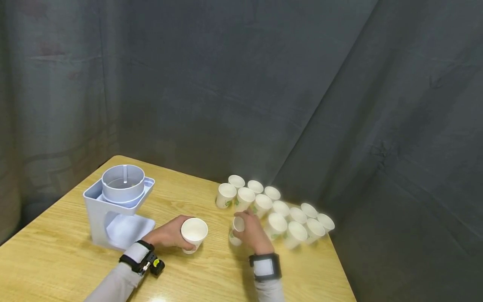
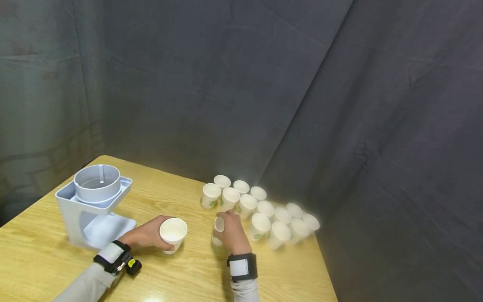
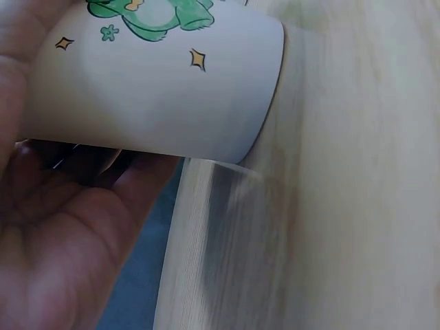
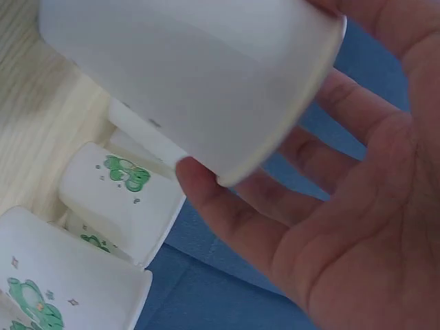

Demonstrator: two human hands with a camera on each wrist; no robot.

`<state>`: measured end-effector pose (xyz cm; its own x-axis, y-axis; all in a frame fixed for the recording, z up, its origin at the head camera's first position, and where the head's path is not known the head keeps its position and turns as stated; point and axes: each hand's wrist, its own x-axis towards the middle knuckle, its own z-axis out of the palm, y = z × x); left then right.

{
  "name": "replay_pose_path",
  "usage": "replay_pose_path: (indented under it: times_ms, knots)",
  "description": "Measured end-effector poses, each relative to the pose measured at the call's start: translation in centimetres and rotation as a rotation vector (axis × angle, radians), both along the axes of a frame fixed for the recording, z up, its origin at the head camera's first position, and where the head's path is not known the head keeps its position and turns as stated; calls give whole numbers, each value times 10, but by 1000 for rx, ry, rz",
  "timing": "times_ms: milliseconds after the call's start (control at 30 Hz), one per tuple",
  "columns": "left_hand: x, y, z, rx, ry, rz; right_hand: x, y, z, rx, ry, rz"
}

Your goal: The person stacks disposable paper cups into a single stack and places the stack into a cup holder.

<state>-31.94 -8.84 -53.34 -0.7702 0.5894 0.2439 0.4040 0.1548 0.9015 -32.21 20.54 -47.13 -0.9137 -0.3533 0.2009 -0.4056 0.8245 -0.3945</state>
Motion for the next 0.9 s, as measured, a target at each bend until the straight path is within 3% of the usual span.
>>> replay_pose_path:
  times_ms: [200,433,900]
  knots:
    - [1,0,1,11,-3,-6,10,-3,12,19,-11,32]
    - [1,0,0,25,-13,4,23,-11,29,-46,22,17]
    - [0,1,-3,22,-25,10,38,-26,46,-215,280,93]
